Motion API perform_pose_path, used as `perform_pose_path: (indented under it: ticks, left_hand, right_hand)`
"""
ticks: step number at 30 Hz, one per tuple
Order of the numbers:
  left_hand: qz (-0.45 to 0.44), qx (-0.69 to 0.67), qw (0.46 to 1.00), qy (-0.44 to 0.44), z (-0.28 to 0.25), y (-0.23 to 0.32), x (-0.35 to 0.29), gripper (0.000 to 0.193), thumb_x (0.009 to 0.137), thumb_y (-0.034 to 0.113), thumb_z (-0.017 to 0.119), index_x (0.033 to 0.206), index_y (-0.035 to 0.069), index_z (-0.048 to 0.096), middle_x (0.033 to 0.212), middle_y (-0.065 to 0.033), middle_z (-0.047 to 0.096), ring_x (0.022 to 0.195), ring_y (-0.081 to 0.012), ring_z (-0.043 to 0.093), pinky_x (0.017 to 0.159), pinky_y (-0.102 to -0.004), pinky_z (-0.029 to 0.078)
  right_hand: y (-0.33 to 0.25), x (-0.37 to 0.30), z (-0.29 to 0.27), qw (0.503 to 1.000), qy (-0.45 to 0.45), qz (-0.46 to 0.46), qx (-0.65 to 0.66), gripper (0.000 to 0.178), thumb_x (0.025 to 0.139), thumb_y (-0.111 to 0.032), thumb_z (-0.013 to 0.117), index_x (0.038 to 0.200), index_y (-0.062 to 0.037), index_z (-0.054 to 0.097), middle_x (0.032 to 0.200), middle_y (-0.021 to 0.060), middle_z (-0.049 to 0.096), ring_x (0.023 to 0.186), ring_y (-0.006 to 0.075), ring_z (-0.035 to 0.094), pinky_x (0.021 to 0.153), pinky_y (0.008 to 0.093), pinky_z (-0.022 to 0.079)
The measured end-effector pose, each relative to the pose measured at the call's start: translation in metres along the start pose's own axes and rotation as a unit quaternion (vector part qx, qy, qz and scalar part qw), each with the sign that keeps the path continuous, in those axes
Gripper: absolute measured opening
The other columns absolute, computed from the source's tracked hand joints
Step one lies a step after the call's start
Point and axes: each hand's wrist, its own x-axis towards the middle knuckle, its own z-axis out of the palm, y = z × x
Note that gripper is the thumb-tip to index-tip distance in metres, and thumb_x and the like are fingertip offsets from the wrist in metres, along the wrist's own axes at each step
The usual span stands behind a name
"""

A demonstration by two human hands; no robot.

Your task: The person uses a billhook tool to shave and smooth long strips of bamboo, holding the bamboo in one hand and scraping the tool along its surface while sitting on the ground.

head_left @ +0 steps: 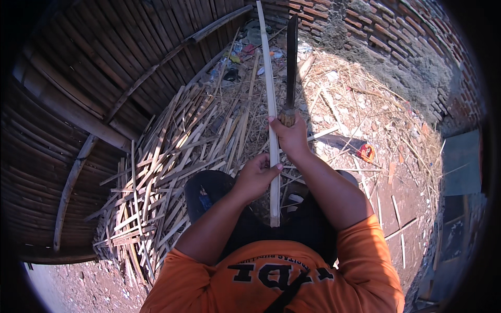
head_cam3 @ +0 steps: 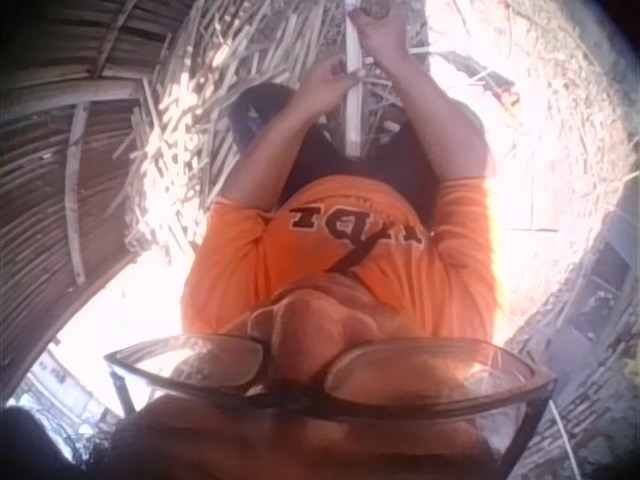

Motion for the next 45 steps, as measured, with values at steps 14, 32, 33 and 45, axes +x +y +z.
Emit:
perform_pose_path:
  ticks: [14, 32, 33, 45]
  left_hand:
    - [0.081, 0.132, 0.953, 0.261, -0.049, 0.018, -0.043, 0.029, 0.107, 0.023, 0.058, 0.122, -0.001, 0.067, 0.08, 0.0016, 0.06, 0.073, -0.0047, 0.052, 0.066, -0.024, 0.042]
    - [0.087, 0.119, 0.966, 0.213, -0.026, 0.054, -0.094, 0.023, 0.098, 0.012, 0.071, 0.115, 0.001, 0.061, 0.096, -0.0043, 0.068, 0.087, -0.0087, 0.063, 0.078, -0.0267, 0.051]
    - [0.08, 0.139, 0.964, 0.213, -0.023, 0.056, -0.096, 0.023, 0.098, 0.014, 0.071, 0.115, 0.001, 0.062, 0.096, -0.004, 0.069, 0.087, -0.0086, 0.063, 0.078, -0.0265, 0.051]
    - [0.016, 0.156, 0.981, 0.116, -0.035, 0.038, -0.132, 0.026, 0.104, 0.024, 0.064, 0.121, 0.004, 0.067, 0.078, 0.0081, 0.053, 0.062, 0.0003, 0.043, 0.053, -0.0182, 0.033]
  right_hand:
    - [-0.017, -0.042, -0.127, 0.928, -0.073, -0.167, -0.325, 0.027, 0.085, -0.021, 0.079, 0.104, -0.0051, 0.066, 0.087, 0.0183, 0.071, 0.083, 0.0372, 0.071, 0.075, 0.0434, 0.054]
    - [-0.022, -0.082, -0.181, 0.793, 0.003, -0.349, -0.499, 0.028, 0.065, -0.006, 0.076, 0.09, -0.006, 0.063, 0.084, 0.0138, 0.065, 0.08, 0.0374, 0.063, 0.075, 0.046, 0.05]
    - [-0.023, -0.082, -0.181, 0.791, 0.009, -0.357, -0.497, 0.028, 0.065, -0.006, 0.076, 0.09, -0.0061, 0.063, 0.084, 0.0137, 0.065, 0.08, 0.0373, 0.063, 0.075, 0.046, 0.05]
    - [-0.024, -0.046, -0.145, 0.824, 0.052, -0.265, -0.499, 0.022, 0.079, -0.015, 0.074, 0.093, -0.0072, 0.06, 0.085, 0.0172, 0.068, 0.077, 0.0407, 0.067, 0.068, 0.0494, 0.051]
